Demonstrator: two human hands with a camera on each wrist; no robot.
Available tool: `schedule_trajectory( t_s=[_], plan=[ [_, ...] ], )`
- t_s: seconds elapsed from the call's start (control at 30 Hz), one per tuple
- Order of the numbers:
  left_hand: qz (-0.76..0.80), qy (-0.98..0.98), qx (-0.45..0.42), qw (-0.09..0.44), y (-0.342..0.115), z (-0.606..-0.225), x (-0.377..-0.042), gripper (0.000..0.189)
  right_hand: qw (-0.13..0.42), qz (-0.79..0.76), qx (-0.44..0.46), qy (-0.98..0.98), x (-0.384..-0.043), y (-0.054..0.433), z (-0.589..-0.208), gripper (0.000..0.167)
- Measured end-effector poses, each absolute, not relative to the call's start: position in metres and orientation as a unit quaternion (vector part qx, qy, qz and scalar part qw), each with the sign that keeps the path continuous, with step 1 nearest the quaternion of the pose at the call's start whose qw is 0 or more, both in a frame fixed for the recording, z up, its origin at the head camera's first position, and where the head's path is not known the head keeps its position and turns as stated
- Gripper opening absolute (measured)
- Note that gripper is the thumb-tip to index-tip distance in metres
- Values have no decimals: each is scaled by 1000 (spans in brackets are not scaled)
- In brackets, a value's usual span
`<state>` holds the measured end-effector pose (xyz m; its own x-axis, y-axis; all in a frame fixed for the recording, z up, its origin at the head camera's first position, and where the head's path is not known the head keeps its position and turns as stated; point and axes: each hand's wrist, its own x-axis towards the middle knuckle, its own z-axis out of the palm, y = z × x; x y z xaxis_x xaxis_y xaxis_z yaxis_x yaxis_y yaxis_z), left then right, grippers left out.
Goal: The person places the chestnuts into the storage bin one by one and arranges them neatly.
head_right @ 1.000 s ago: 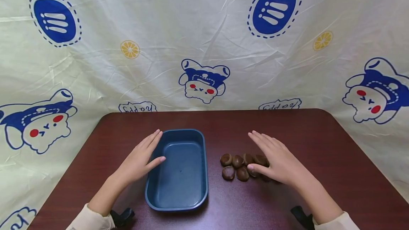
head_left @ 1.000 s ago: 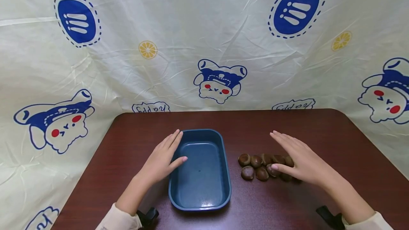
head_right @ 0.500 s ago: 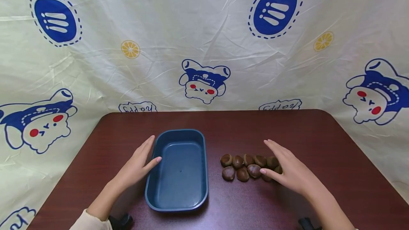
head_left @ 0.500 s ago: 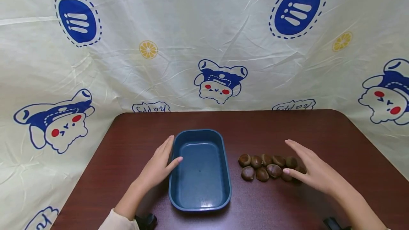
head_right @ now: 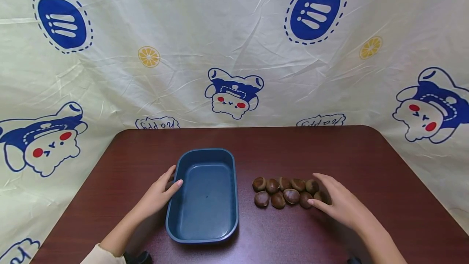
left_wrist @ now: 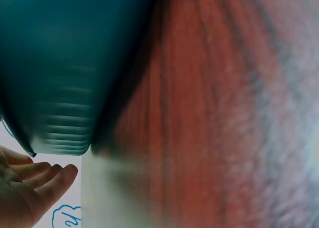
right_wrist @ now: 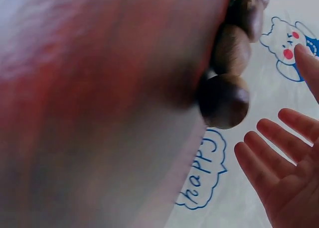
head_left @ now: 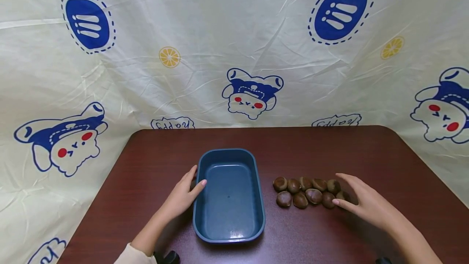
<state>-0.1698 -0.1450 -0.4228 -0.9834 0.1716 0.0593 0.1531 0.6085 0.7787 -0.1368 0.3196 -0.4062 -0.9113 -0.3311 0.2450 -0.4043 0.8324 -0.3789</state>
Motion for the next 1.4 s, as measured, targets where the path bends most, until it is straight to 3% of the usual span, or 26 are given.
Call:
schedule_trajectory(
  t_s=[0.4, 0.93, 1.4],
  plan=[
    [523, 848, 78, 24, -145, -428, -168, 47, 78, 215, 175, -958, -139, 331, -420, 56],
    [592, 802, 74, 32, -145, -434, -167, 44, 17, 258, 143, -955, -141, 336, -428, 45],
    [597, 799, 64, 35, -144, -433, -166, 44, 5, 274, 136, -952, -141, 337, -426, 42]
  ],
)
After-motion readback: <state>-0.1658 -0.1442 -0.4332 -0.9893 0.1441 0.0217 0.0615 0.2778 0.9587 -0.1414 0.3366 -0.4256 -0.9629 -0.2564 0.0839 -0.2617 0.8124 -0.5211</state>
